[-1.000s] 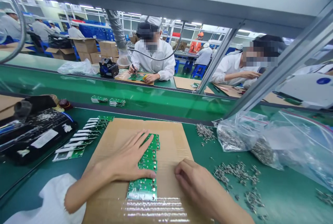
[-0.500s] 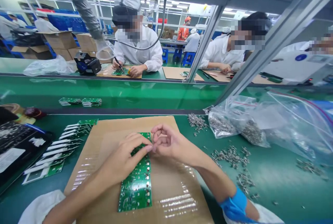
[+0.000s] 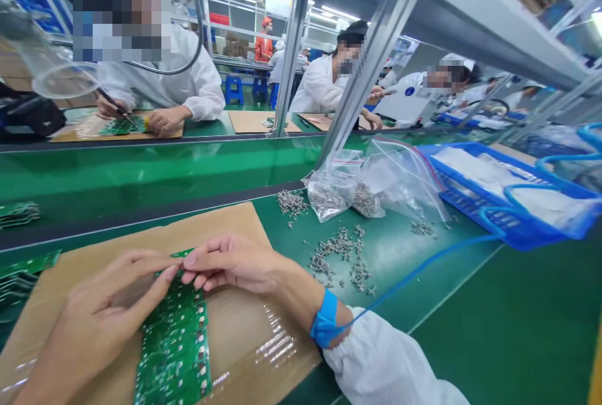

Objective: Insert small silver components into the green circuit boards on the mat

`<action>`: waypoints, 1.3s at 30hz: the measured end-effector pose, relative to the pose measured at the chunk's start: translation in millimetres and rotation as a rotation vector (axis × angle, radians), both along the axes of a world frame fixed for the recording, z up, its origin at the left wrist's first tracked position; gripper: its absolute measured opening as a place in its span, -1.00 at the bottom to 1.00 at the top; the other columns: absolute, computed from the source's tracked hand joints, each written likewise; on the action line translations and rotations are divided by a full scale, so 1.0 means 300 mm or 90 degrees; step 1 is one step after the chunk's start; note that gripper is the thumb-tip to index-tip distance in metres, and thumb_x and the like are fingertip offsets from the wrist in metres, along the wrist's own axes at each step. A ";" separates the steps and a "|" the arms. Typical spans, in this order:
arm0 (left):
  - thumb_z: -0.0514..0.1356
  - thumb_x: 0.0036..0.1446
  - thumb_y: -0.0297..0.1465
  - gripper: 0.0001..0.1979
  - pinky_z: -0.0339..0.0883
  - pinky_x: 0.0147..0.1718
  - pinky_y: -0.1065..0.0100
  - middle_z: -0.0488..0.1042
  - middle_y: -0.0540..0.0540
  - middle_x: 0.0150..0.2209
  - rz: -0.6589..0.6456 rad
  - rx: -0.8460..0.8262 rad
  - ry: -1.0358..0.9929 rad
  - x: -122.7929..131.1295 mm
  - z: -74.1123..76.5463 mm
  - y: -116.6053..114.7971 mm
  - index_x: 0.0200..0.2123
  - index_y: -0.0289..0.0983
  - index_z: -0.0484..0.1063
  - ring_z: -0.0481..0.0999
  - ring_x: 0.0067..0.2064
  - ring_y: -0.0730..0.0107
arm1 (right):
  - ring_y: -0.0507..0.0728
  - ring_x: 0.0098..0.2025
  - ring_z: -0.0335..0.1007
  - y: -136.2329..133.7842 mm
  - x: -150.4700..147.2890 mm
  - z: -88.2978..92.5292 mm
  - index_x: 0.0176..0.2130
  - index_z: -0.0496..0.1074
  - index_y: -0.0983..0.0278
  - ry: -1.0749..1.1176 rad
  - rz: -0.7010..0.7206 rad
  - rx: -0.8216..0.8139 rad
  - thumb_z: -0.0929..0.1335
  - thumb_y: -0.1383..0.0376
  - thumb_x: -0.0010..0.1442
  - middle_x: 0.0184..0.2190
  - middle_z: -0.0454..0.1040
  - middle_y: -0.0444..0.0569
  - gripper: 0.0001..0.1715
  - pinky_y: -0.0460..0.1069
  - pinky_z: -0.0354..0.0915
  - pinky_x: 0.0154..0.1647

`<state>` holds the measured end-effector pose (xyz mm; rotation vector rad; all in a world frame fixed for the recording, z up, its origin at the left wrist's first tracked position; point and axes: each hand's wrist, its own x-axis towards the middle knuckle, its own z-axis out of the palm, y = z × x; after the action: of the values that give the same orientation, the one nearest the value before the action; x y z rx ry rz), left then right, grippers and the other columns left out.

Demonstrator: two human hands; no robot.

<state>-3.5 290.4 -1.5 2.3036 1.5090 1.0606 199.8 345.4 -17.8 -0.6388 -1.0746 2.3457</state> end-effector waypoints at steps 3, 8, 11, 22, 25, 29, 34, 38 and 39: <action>0.15 0.26 -0.12 -0.85 0.48 -0.24 0.43 0.60 0.14 -0.19 0.021 0.025 0.020 -0.012 -0.013 -0.002 -0.21 0.06 0.50 0.60 -0.21 0.38 | -0.08 -0.41 0.38 -0.009 -0.008 0.003 -0.39 0.55 0.30 -0.013 -0.063 0.025 0.62 0.21 -0.11 -0.45 0.53 -0.18 -0.67 -0.16 0.29 -0.31; 0.14 0.25 -0.06 -0.75 0.48 -0.36 0.40 0.63 0.09 -0.30 0.043 0.019 0.025 0.007 0.008 -0.001 -0.27 -0.03 0.53 0.61 -0.34 0.34 | -0.04 -0.36 0.40 -0.020 -0.024 0.004 -0.37 0.55 0.27 0.012 -0.147 0.093 0.66 0.24 -0.23 -0.46 0.52 -0.21 -0.59 -0.11 0.28 -0.25; 0.13 0.27 -0.09 -0.73 0.43 -0.40 0.41 0.61 0.06 -0.34 0.056 0.033 0.016 0.016 0.007 0.004 -0.29 -0.09 0.52 0.58 -0.38 0.36 | -0.02 -0.35 0.40 -0.015 -0.024 -0.002 -0.30 0.56 0.26 0.006 -0.139 0.108 0.64 0.21 -0.16 -0.41 0.53 -0.19 -0.59 -0.10 0.28 -0.26; 0.00 0.41 -0.37 -0.74 0.36 -0.03 0.21 0.55 -0.10 -0.11 -0.027 0.056 0.184 -0.029 -0.048 0.011 -0.04 -0.21 0.47 0.47 -0.06 0.25 | -0.04 -0.53 0.16 0.038 -0.028 0.009 -0.52 0.38 0.29 -0.436 -0.117 0.406 0.35 0.35 0.12 -0.58 0.35 -0.19 -0.81 -0.10 0.09 -0.51; -0.01 0.35 -0.48 -0.67 0.36 -0.02 0.11 0.57 -0.09 -0.03 -0.051 0.021 0.219 -0.075 -0.076 0.012 0.00 -0.17 0.50 0.44 -0.01 0.17 | -0.01 -0.50 0.19 0.051 -0.019 0.004 -0.56 0.35 0.29 -0.603 -0.134 0.502 0.35 0.37 0.06 -0.58 0.36 -0.17 -0.82 -0.08 0.08 -0.50; 0.00 0.26 -0.57 -0.60 0.36 0.00 0.04 0.60 -0.07 -0.01 -0.057 -0.023 0.253 -0.111 -0.108 0.007 -0.01 -0.16 0.54 0.42 0.00 0.12 | 0.02 -0.50 0.23 0.065 -0.018 -0.008 -0.59 0.36 0.28 -0.656 -0.118 0.514 0.37 0.36 0.03 -0.59 0.39 -0.15 -0.81 -0.07 0.08 -0.51; 0.00 0.20 -0.63 -0.53 0.36 -0.05 0.02 0.60 -0.12 -0.03 -0.022 -0.066 0.281 -0.095 -0.109 -0.009 0.04 -0.18 0.54 0.42 -0.02 0.08 | 0.03 -0.49 0.29 0.077 -0.036 -0.003 -0.60 0.37 0.26 -0.694 -0.078 0.517 0.39 0.33 0.02 -0.59 0.41 -0.15 -0.80 -0.07 0.11 -0.50; -0.01 0.17 -0.66 -0.48 0.34 -0.04 0.01 0.58 -0.16 0.00 -0.007 -0.089 0.294 -0.083 -0.096 -0.024 0.08 -0.19 0.52 0.41 0.00 0.06 | 0.03 -0.50 0.27 0.088 -0.051 0.004 -0.60 0.35 0.25 -0.714 -0.054 0.527 0.38 0.32 0.04 -0.59 0.40 -0.15 -0.78 -0.07 0.09 -0.51; 0.00 0.17 -0.66 -0.47 0.34 -0.05 0.01 0.58 -0.16 0.00 -0.005 -0.092 0.296 -0.081 -0.092 -0.027 0.08 -0.18 0.51 0.41 0.00 0.05 | 0.03 -0.51 0.26 0.092 -0.054 0.005 -0.60 0.34 0.25 -0.717 -0.046 0.528 0.38 0.31 0.04 -0.60 0.39 -0.16 -0.78 -0.07 0.09 -0.52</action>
<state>-27.9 282.3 -29.1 2.5596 1.6589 0.4045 183.7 373.0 -16.3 -1.6121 -2.2006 1.1152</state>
